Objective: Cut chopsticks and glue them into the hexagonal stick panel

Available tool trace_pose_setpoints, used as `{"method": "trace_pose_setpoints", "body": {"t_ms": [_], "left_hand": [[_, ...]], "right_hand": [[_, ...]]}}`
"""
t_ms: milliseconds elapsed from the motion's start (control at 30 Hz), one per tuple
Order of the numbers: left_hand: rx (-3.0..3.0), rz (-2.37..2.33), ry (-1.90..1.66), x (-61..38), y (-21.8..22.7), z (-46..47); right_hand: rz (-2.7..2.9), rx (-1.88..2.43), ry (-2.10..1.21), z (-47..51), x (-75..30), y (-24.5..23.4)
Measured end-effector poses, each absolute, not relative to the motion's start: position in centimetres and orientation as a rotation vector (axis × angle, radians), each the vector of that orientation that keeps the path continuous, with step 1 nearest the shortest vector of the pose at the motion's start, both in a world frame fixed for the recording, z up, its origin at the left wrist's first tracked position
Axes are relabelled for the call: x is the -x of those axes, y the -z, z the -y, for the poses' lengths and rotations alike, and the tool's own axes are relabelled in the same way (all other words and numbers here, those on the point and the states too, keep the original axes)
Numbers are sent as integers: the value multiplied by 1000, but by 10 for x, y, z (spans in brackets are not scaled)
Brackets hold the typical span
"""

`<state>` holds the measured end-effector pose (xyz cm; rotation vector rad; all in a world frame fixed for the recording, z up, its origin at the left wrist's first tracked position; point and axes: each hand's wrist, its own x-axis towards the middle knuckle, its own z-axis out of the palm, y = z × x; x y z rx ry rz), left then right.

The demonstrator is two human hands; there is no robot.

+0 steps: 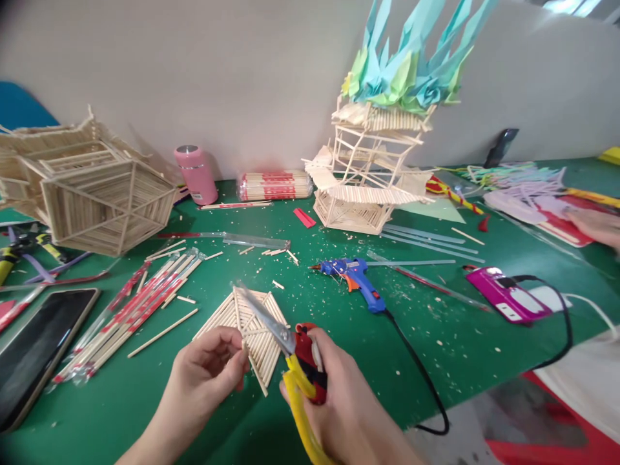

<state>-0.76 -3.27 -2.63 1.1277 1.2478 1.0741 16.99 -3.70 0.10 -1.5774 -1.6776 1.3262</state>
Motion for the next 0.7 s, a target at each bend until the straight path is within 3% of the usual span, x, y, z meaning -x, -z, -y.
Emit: {"method": "trace_pose_setpoints", "body": {"t_ms": [367,700], "left_hand": [[-1640,-1387,-1165,0,26,38],[-1434,-1323,-1081,6,23,37]], "right_hand": [[1346,1391,-1301,24,-136,17],[1059,1245,-1488,21,-145,12]]}}
